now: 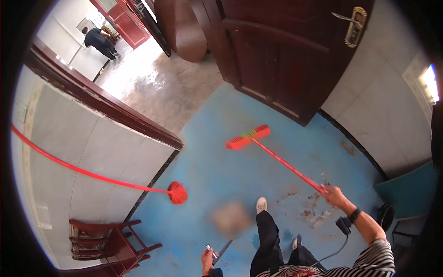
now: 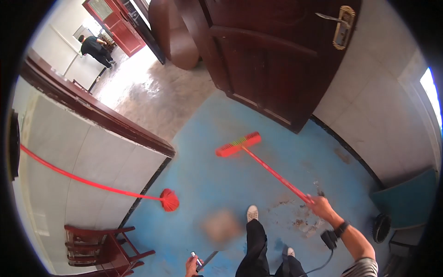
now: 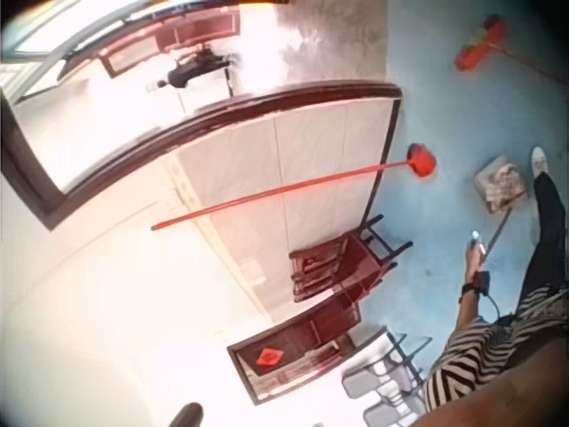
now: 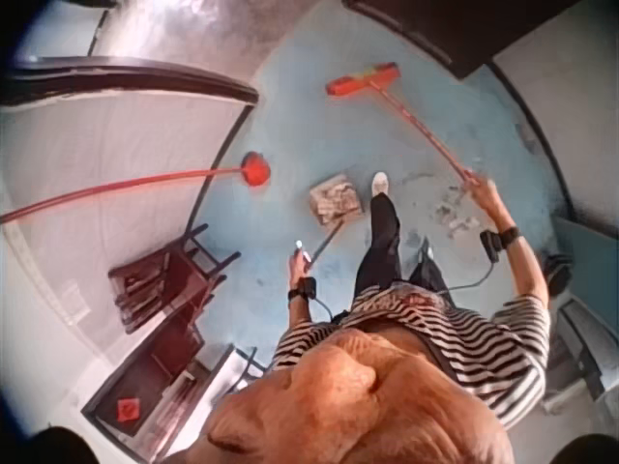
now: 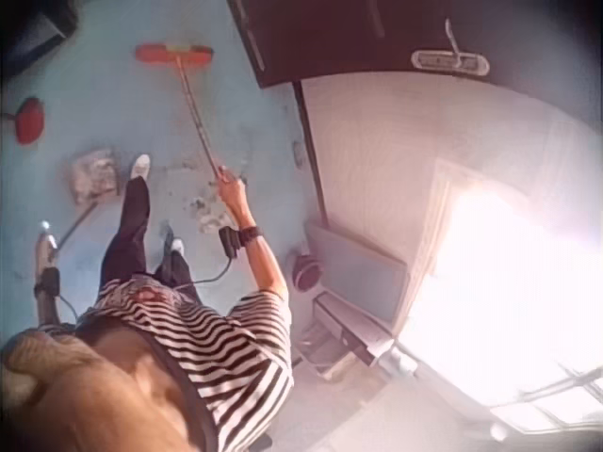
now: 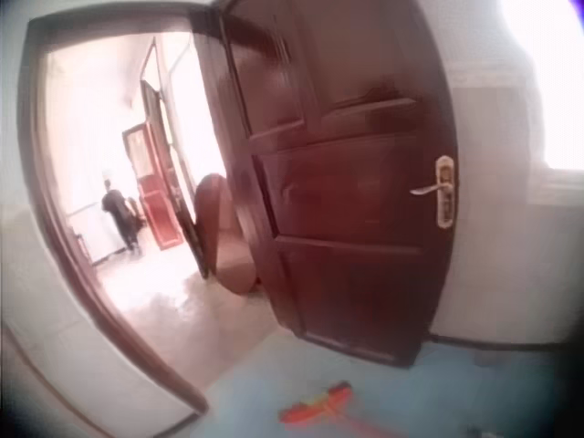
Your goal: The person sweeps debris on a blue floor using a red broom and a metal dustpan. They gather dirt into a pile, sweep it into the dustpan, and empty the contents into a nearby trash bin. The person moves around the room to clean different areas, including near a large round table.
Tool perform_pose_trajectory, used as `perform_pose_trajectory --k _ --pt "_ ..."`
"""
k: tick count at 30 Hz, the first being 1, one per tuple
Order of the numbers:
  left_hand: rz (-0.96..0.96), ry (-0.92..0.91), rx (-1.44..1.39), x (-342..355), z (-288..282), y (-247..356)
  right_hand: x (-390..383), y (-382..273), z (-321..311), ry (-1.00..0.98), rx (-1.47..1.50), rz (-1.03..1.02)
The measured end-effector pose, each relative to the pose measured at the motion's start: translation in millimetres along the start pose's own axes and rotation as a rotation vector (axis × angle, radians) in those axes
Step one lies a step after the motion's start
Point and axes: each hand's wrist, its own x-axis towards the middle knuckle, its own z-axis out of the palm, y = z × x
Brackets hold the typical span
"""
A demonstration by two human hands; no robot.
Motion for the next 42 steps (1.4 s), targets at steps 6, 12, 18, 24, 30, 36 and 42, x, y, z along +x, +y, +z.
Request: perform_pose_trajectory --k 6,12,18,24,30,36,42 --pt "0.116 0.035 0.163 9 54 99 197 -132 60 0.059 -0.203 -0.232" --pt "0.126 -0.014 -0.022 40 86 125 321 -245 112 0.03 -0.102 -0.354" --pt "0.201 -0.014 0.008 50 94 155 394 -306 151 0.064 -0.011 -0.39" --pt "0.345 -0.006 -0.015 66 100 144 433 -252 154 0.057 -0.088 -0.398" --pt "0.272 0.083 0.03 70 93 148 317 -108 128 0.014 -0.24 -0.179" --pt "0.228 0.115 0.03 88 86 136 100 46 38 -0.054 -0.356 0.152" --pt "0.143 0.112 0.054 85 90 147 -64 54 -36 -0.057 -0.048 0.7"
